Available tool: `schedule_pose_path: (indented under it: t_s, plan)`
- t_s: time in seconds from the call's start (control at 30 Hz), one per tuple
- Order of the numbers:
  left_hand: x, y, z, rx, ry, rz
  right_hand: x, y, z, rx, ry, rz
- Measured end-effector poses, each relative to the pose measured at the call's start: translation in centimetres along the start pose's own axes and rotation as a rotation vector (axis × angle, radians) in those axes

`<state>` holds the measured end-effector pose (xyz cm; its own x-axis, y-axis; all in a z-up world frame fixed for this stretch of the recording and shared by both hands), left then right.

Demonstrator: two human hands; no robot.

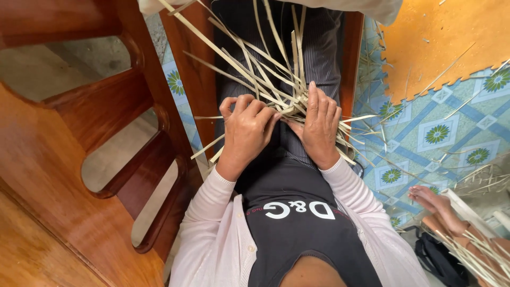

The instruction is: A person is weaving thin fiber strips together to create a handcrafted object, likely a basket or decorative item, by interlacing the strips around a central hub.

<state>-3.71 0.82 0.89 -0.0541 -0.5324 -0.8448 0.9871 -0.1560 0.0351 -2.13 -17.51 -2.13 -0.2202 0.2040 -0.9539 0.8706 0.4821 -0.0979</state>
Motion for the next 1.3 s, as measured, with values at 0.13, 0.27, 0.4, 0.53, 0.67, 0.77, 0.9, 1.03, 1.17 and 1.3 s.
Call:
schedule_pose_path:
  t_s: [0.13,0.27,0.4,0.53,0.67,0.77,0.9,1.03,1.17,1.3]
  plan:
    - [0.8,-1.3,-2.0,-0.103,0.02,-0.006,0.5,-0.2,0.4,-0.018,0.008,-0.009]
    - [-1.0,-2.7,-4.4,-0.246,0.073,-0.166,1.2,-0.3,1.0,-0.008,0.056,0.018]
    - [-3.3,-5.0,-6.0,-0.427,-0.045,-0.307,1.7,-0.3,1.2,-0.009,0.068,0.022]
    - [-3.7,-4.5,-3.9,-0.431,0.16,-0.316,1.8,-0.4,1.1,-0.015,0.051,-0.004]
    - [-3.7,-2.9,-0.4,-0.411,0.238,-0.213,1.9,-0.5,1.3,-0.02,0.07,0.031]
    - [-7.9,-1.9,3.0,-0.287,0.161,-0.185,1.9,-0.5,1.4,-0.019,0.082,0.017]
    - [-12.8,-2.0,5.3,-0.089,-0.19,-0.072,2.3,-0.6,1.6,-0.019,0.065,0.016]
    - [-7.9,-1.0,2.8,-0.156,-0.135,-0.024,1.8,-0.4,1.3,-0.005,0.052,-0.008]
    - [-1.4,-2.1,1.0,-0.247,-0.014,-0.154,1.9,-0.5,1.6,-0.001,0.068,-0.013]
    - [-1.4,-1.6,2.4,-0.341,-0.081,-0.268,2.2,-0.6,1.5,-0.002,0.077,-0.016]
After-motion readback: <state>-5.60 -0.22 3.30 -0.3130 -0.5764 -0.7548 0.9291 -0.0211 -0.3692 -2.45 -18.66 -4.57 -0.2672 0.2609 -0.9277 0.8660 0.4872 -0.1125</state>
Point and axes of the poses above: each hand's wrist, its own y-axis towards the middle knuckle, its own x-axis out of the palm, z = x × y, the point moved 2 cm from there along y, towards the middle knuckle, and after that the axes turned 11 degrees about -z, right-handed, at the moved point
